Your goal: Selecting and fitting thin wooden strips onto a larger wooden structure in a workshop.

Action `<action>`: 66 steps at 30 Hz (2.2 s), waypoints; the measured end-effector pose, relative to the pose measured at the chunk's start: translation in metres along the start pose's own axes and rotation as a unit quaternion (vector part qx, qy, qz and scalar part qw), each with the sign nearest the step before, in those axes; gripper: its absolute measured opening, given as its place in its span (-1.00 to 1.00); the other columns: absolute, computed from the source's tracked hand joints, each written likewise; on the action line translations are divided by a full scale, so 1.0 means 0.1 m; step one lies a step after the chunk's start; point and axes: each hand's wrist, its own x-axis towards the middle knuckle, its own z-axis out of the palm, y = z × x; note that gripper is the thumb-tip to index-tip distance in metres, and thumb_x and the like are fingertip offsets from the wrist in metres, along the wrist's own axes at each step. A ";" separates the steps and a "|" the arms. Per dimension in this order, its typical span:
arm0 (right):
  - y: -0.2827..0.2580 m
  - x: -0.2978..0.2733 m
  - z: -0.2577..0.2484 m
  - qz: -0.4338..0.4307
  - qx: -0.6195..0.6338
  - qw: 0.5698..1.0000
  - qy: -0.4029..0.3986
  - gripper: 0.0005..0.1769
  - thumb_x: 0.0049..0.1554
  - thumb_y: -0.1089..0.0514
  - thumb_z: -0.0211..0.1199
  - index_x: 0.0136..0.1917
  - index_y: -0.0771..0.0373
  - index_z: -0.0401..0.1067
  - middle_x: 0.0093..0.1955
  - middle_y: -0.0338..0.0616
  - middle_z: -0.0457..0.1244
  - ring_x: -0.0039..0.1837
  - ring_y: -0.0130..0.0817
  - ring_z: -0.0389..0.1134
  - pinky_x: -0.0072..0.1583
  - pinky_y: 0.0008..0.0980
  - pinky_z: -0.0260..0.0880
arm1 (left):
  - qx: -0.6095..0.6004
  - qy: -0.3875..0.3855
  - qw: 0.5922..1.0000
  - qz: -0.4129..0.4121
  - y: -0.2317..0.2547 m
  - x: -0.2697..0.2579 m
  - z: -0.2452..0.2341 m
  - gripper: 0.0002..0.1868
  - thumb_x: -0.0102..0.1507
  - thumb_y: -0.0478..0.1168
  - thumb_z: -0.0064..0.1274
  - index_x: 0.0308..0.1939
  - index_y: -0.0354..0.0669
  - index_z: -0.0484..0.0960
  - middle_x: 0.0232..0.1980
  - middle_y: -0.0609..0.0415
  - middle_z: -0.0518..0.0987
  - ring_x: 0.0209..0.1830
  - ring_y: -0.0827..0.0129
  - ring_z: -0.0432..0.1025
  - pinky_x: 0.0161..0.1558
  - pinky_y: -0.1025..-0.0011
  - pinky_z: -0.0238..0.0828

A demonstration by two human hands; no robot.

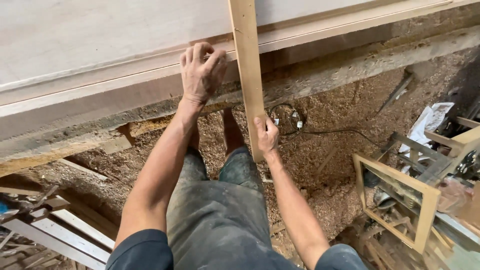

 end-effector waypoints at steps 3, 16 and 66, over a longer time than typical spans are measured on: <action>-0.02 0.06 -0.02 -0.003 0.006 1.000 -0.021 0.14 0.07 -0.65 -0.09 0.43 0.40 0.33 -0.55 -0.48 0.01 -0.52 -0.62 -0.02 -0.42 -0.48 0.14 | 0.015 -0.001 1.000 0.017 0.04 0.09 0.10 -0.80 0.45 0.10 0.05 -0.13 0.18 0.53 -0.10 0.14 0.41 -0.23 0.36 0.24 -0.20 0.39 0.20; -0.10 -0.10 -0.13 0.057 0.088 0.994 -0.020 -0.27 0.09 -0.47 0.18 0.13 0.21 0.54 -0.13 0.00 0.40 -0.01 -0.17 0.41 0.09 -0.15 0.40 | -0.097 -0.050 0.993 -0.047 0.10 0.18 -0.03 -0.51 0.19 0.13 0.32 0.12 0.20 0.53 0.03 0.10 0.37 -0.06 0.23 0.34 -0.07 0.26 0.31; -1.61 1.05 0.00 0.001 0.198 0.974 0.108 -0.70 0.11 -0.18 0.41 -0.05 0.03 0.63 -0.25 -0.09 0.36 -0.08 -0.19 0.50 -0.10 -0.26 0.54 | 0.024 -0.133 0.979 0.155 0.03 0.14 0.26 -0.29 0.24 -0.18 0.12 0.51 0.21 0.42 0.59 -0.28 0.17 0.58 -0.02 0.12 0.53 -0.10 -0.32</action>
